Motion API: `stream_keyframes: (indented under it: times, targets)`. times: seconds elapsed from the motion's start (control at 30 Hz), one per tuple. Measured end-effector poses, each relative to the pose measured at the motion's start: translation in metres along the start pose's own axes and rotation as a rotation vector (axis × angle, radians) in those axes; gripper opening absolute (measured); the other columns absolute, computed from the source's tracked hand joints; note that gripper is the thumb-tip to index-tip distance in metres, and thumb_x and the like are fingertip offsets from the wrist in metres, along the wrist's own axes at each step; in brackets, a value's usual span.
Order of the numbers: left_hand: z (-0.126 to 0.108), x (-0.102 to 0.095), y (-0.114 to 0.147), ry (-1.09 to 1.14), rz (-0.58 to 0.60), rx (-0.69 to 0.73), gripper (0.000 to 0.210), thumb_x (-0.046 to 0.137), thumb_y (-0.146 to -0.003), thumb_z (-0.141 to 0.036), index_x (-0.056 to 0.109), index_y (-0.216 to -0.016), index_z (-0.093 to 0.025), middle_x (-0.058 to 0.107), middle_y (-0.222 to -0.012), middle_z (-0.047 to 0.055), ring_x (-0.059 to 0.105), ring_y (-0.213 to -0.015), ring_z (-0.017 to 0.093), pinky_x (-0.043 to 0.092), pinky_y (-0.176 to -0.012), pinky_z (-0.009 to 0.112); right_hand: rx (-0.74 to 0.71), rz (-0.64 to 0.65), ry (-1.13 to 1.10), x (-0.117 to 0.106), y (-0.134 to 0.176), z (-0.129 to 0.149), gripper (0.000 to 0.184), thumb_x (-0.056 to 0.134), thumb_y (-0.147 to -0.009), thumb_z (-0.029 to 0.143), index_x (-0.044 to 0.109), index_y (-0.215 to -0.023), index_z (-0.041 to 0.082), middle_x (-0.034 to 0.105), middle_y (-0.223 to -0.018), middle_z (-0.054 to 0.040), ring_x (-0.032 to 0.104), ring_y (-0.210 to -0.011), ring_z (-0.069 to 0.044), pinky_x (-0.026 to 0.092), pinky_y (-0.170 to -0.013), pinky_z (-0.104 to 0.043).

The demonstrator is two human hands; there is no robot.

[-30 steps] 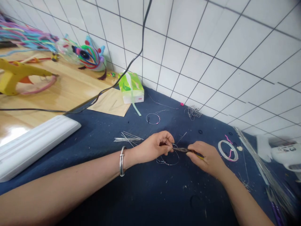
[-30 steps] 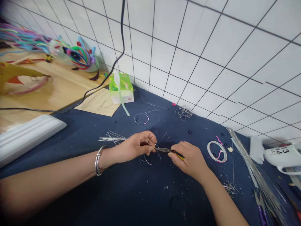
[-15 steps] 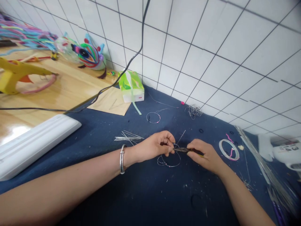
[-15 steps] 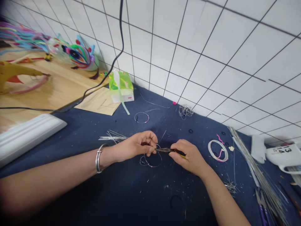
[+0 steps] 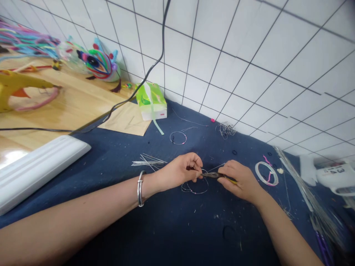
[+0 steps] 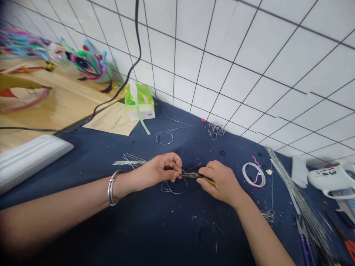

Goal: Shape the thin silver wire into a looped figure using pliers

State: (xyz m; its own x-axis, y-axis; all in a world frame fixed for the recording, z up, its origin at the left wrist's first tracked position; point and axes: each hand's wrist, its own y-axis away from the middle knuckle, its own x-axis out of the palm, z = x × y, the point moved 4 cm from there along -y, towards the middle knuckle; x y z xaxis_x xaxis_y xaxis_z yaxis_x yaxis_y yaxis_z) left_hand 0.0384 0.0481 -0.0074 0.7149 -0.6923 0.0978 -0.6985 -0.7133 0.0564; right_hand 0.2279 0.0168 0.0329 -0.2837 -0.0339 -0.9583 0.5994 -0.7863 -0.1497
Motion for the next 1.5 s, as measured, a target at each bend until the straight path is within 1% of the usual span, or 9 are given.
stream_keyframes:
  times: [0.2,0.43,0.73,0.83,0.93,1.07,1.2,1.37,1.5]
  targets:
    - [-0.008,-0.001,0.001,-0.102,-0.046,0.038,0.013,0.049,-0.076,-0.014,0.044,-0.087,-0.017,0.058,-0.077,0.001,0.053,-0.064,0.010,0.041,-0.059,0.024,0.031,-0.044,0.005,-0.001,0.000,0.003,0.017,0.049,-0.082,0.033,0.059,-0.089,0.021,0.058,-0.077,-0.0034,0.052,-0.072,-0.014,0.041,-0.066,-0.025]
    - [-0.017,-0.001,0.004,-0.183,-0.157,0.108,0.012,0.051,-0.077,-0.015,0.045,-0.088,-0.018,0.055,-0.078,0.001,0.051,-0.068,0.010,0.040,-0.058,0.023,0.135,-0.101,-0.185,0.005,-0.002,0.002,0.016,0.047,-0.083,0.032,0.057,-0.088,0.021,0.058,-0.076,-0.0027,0.053,-0.069,-0.012,0.041,-0.065,-0.024]
    - [-0.008,0.001,0.002,0.029,-0.068,0.040,0.014,0.059,-0.075,-0.025,0.053,-0.084,-0.015,0.056,-0.076,0.001,0.050,-0.067,0.010,0.041,-0.064,0.025,0.193,-0.197,-0.270,0.005,0.000,0.002,0.014,0.048,-0.083,0.030,0.056,-0.087,0.020,0.055,-0.073,-0.0020,0.050,-0.065,-0.013,0.041,-0.062,-0.025]
    - [-0.008,0.001,0.002,0.049,-0.083,0.044,0.015,0.058,-0.077,-0.028,0.055,-0.083,-0.014,0.054,-0.070,0.000,0.049,-0.063,0.009,0.040,-0.063,0.024,0.184,-0.189,-0.282,0.005,0.001,0.002,0.013,0.048,-0.083,0.029,0.056,-0.088,0.020,0.054,-0.074,-0.0021,0.049,-0.067,-0.013,0.040,-0.064,-0.026]
    - [-0.010,-0.002,0.002,-0.037,-0.127,0.081,0.014,0.056,-0.079,-0.027,0.057,-0.083,-0.014,0.054,-0.070,0.000,0.049,-0.062,0.009,0.040,-0.061,0.024,0.167,-0.194,-0.286,0.007,0.001,-0.001,0.013,0.048,-0.083,0.028,0.055,-0.090,0.020,0.055,-0.078,-0.0031,0.050,-0.071,-0.014,0.041,-0.067,-0.027]
    - [-0.021,-0.004,0.005,-0.255,-0.198,0.241,0.010,0.054,-0.080,-0.022,0.061,-0.080,-0.015,0.057,-0.078,0.002,0.052,-0.072,0.011,0.042,-0.067,0.025,0.164,-0.225,-0.181,0.010,0.003,-0.011,0.014,0.047,-0.084,0.030,0.055,-0.092,0.020,0.056,-0.084,-0.0048,0.050,-0.080,-0.016,0.041,-0.074,-0.030]
    - [-0.031,0.001,0.011,-0.410,-0.198,0.381,0.010,0.053,-0.080,-0.019,0.062,-0.080,-0.015,0.059,-0.083,0.004,0.054,-0.079,0.012,0.043,-0.074,0.026,0.222,-0.219,0.047,0.017,0.004,-0.021,0.019,0.047,-0.084,0.033,0.056,-0.093,0.019,0.056,-0.087,-0.0067,0.049,-0.086,-0.020,0.038,-0.079,-0.034]
    - [-0.032,0.002,0.011,-0.462,-0.198,0.389,0.011,0.052,-0.080,-0.017,0.063,-0.082,-0.015,0.060,-0.083,0.004,0.054,-0.078,0.011,0.044,-0.073,0.025,0.246,-0.113,0.184,0.025,0.003,-0.022,0.024,0.044,-0.085,0.036,0.058,-0.094,0.019,0.056,-0.089,-0.0080,0.048,-0.087,-0.021,0.037,-0.079,-0.036]
    - [-0.030,0.002,0.010,-0.450,-0.187,0.359,0.011,0.052,-0.080,-0.017,0.063,-0.082,-0.016,0.060,-0.084,0.003,0.055,-0.078,0.011,0.044,-0.073,0.025,0.276,-0.098,0.224,0.023,0.001,-0.018,0.026,0.048,-0.082,0.036,0.058,-0.101,0.021,0.056,-0.097,-0.0087,0.047,-0.094,-0.024,0.035,-0.081,-0.039]
